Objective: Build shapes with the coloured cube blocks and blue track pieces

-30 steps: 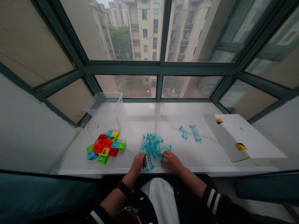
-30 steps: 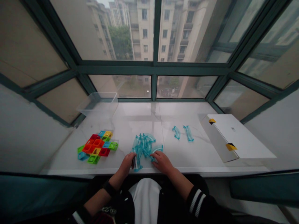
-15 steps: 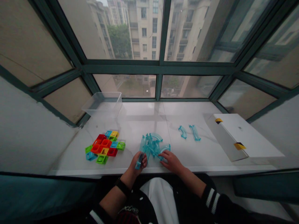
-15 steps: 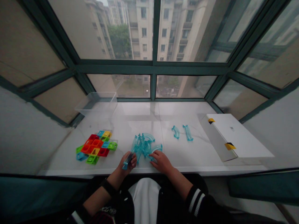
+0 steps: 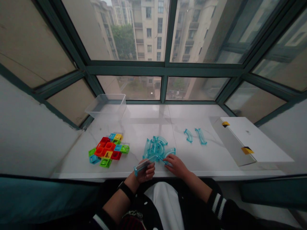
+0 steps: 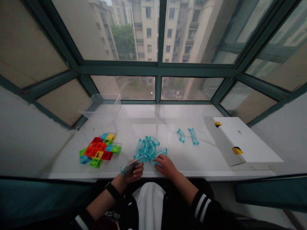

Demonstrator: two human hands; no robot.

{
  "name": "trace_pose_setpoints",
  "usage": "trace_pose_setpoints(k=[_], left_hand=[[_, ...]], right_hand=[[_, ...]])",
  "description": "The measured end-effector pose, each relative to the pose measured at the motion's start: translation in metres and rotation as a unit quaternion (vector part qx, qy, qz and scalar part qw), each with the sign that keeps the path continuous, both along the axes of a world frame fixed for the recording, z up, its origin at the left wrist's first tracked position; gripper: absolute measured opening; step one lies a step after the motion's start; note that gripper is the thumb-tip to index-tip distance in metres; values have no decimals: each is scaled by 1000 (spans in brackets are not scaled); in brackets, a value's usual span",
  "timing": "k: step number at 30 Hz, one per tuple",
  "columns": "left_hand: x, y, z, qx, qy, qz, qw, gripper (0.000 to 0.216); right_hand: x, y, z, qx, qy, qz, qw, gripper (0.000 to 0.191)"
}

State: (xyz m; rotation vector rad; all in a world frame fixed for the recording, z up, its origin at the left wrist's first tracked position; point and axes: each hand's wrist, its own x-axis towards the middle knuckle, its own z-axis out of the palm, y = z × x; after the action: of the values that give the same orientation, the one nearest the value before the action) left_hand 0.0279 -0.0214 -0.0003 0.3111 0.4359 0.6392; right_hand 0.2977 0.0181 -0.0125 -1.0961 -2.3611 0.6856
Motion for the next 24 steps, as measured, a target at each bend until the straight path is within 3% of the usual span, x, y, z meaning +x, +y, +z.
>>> trace_pose_setpoints(k=[3,6,10,13,19,24], left_hand=[[2,5,2,17,17,11,1000,51],[9,11,8,16,98,54,994,43],[24,20,20,31,263,174,949,34],[32,25,29,75,337,224,911,43],[35,31,40,115,418,231,871,46],[37,30,42,140,411,222,873,56]], right_hand=[[1,0,0,4,11,0,1000,34],[0,0,4,13,25,-6,1000,30],[-4,0,19,17,64,-28,997,26],[-8,0,35,6,112,-25,993,31],[-18,-6,63,-19,143,35,989,45],[-21,-8,60,-15,134,36,990,29]])
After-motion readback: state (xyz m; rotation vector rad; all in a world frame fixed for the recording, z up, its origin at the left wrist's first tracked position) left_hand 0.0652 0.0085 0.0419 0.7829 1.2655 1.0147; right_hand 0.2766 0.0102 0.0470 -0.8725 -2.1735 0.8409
